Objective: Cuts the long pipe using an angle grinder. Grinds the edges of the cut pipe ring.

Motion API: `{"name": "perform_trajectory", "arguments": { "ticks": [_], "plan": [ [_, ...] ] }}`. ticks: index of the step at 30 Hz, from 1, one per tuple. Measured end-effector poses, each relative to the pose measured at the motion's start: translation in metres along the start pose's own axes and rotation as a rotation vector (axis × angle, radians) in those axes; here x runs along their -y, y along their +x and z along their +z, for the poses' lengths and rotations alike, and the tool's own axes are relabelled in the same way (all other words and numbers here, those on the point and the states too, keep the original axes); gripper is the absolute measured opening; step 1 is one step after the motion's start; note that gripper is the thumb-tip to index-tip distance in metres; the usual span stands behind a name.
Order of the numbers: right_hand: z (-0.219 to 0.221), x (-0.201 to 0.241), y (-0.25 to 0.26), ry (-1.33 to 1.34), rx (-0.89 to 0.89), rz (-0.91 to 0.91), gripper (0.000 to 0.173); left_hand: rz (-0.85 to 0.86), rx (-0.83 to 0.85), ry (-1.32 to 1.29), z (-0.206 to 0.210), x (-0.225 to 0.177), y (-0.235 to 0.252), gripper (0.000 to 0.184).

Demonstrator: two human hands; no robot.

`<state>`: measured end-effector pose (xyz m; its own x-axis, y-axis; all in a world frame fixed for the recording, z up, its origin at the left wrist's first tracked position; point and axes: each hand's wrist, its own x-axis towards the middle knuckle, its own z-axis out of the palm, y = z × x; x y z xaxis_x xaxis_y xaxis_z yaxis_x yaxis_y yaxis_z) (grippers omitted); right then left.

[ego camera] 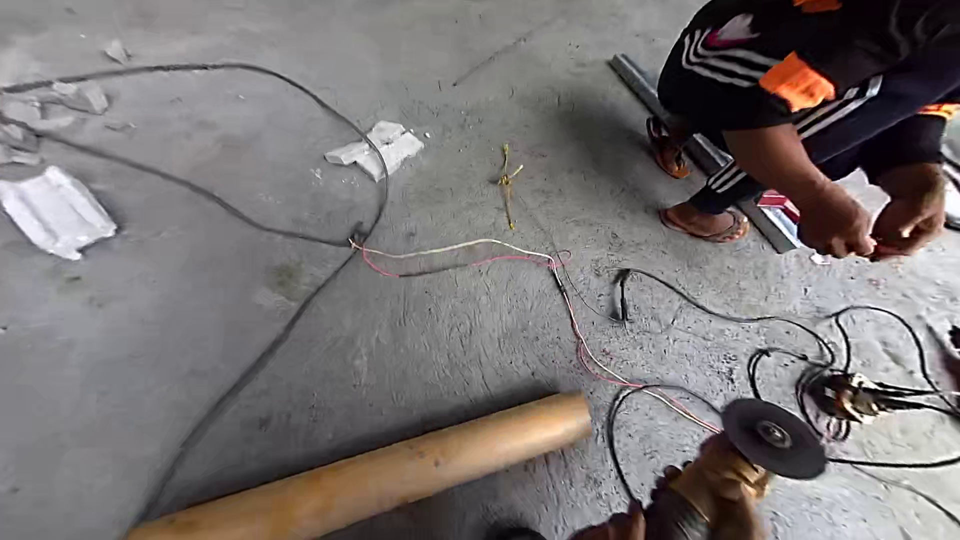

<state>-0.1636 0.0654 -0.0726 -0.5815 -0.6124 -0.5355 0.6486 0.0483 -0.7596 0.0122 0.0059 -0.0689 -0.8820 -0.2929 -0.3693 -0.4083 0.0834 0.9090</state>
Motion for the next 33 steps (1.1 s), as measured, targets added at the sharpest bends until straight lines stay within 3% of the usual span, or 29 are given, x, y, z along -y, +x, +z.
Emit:
{"name": "perform_trajectory", "arguments": {
  "ticks": [1, 4, 6, 10, 14, 20, 25, 30, 33],
  "plan": [
    [-0.007, -0.004, 0.004, -0.018, -0.018, 0.010, 0.036, -0.013, -0.034, 0.026, -0.004, 0.005, -0.002, 0.083],
    [-0.026, -0.003, 0.003, -0.222, -0.130, 0.035, 0.035, -0.065, -0.458, 0.266, -0.007, 0.036, -0.005, 0.099],
    [-0.038, 0.006, -0.007, -0.433, -0.191, 0.028, 0.034, -0.178, -0.555, 0.439, -0.022, 0.060, 0.000, 0.113],
    [-0.058, 0.024, -0.030, -0.760, -0.111, 0.042, 0.047, -0.427, -0.287, 0.609, -0.050, 0.084, 0.014, 0.108],
    [-0.075, 0.030, -0.053, -1.164, -0.098, 0.076, 0.058, -0.575, -0.077, 0.496, -0.083, 0.074, 0.025, 0.113],
    [-0.087, 0.012, -0.071, -1.433, -0.076, 0.201, 0.071, -0.398, -0.261, 0.762, -0.071, 0.084, 0.016, 0.110],
    [-0.087, -0.006, -0.066, -1.493, -0.079, 0.243, 0.072, -0.427, -0.184, 0.804, -0.071, 0.084, 0.013, 0.099],
    [-0.088, -0.008, -0.061, -1.491, -0.078, 0.236, 0.071, -0.208, -0.498, 0.935, -0.032, 0.108, 0.005, 0.093],
    [-0.086, -0.008, -0.060, -1.496, -0.081, 0.238, 0.069, -0.205, -0.551, 0.920, -0.019, 0.109, 0.005, 0.089]
  ]
}}
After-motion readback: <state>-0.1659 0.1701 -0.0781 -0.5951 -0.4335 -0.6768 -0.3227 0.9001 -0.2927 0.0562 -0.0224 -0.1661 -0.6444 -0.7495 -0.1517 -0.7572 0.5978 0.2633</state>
